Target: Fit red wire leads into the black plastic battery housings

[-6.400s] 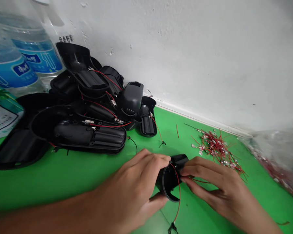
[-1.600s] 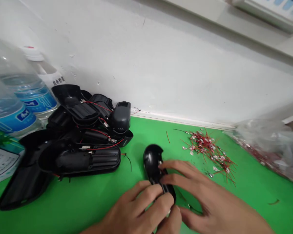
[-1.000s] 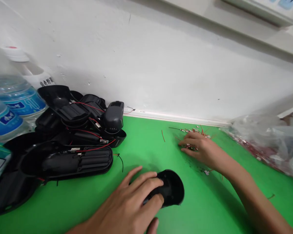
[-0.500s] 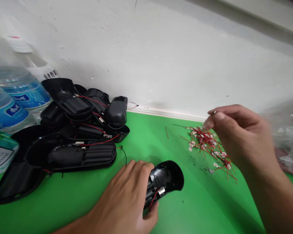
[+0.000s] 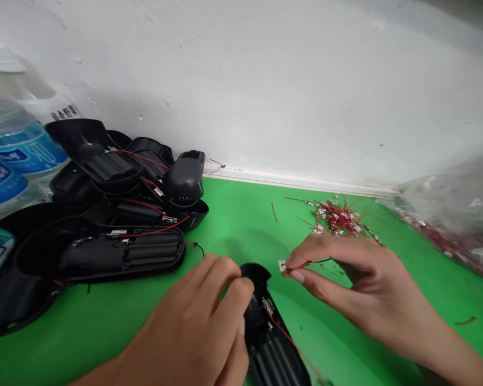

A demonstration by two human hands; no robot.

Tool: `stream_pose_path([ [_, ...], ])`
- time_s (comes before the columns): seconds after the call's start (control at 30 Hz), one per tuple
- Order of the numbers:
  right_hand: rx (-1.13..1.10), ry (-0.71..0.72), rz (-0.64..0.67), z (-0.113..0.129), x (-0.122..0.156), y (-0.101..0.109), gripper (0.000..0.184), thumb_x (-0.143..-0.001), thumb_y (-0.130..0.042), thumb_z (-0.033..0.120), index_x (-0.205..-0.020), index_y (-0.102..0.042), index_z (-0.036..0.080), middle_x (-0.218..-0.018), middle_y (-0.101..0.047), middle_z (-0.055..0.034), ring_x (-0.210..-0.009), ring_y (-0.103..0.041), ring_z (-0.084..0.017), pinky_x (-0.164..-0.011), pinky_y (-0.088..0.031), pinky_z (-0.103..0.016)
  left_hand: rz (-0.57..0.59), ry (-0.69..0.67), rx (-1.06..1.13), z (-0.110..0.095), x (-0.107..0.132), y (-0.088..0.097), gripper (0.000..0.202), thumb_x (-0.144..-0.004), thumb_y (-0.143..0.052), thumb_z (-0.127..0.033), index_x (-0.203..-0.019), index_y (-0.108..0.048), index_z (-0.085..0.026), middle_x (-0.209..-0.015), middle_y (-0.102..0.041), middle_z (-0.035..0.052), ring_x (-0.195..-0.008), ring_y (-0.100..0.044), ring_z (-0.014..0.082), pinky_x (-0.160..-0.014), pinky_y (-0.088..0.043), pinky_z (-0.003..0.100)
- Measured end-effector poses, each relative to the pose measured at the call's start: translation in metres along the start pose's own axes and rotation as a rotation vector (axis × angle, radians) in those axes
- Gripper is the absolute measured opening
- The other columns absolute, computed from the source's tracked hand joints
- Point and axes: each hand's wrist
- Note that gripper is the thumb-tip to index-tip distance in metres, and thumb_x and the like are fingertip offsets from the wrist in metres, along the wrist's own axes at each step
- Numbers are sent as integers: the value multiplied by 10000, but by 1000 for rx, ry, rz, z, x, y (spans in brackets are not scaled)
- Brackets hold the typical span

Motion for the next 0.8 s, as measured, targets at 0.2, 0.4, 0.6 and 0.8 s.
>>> stream_pose_path([
  [0.2, -14, 9, 96, 5, 4, -1, 108, -1011, -719, 135, -974, -738, 234, -886, -764, 80, -788, -719, -27, -741, -528, -107, -46, -56, -22, 4, 6, -2, 475, -969, -589, -202, -1441, -540, -174, -1280, -695, 134, -1243, -645, 306, -1083, -551, 429],
  [0.4, 66, -18, 152, 4, 13, -15, 108, -1012, -714, 131, -975, -703, 231, -841, -721, 78, -737, -669, -50, -658, -489, -155, -46, -80, 52, 8, 8, 2, 326, -995, -546, -161, -1320, -540, -178, -1231, -686, 87, -1138, -663, 243, -1004, -567, 376],
  [0.6, 92, 72, 203, 7, 17, -29, 96, -1050, -668, 135, -996, -666, 214, -811, -666, 54, -726, -612, -83, -638, -430, -214, -36, -5, 75, 6, -1, 3, 334, -1000, -629, -348, -1293, -643, -187, -1198, -675, 130, -1172, -637, 294, -1032, -576, 415],
  [0.8, 78, -43, 251, 10, 15, -36, 98, -1047, -638, 117, -973, -652, 181, -848, -669, 39, -738, -604, -82, -667, -437, -202, -40, 8, 99, 2, -1, 4, 251, -984, -637, -315, -1204, -649, -195, -1179, -677, 120, -1154, -640, 286, -998, -584, 397],
])
Point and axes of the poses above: each hand's wrist, its own x-axis away from the middle knuckle, its own y-axis out of the back of the hand, z = x × y
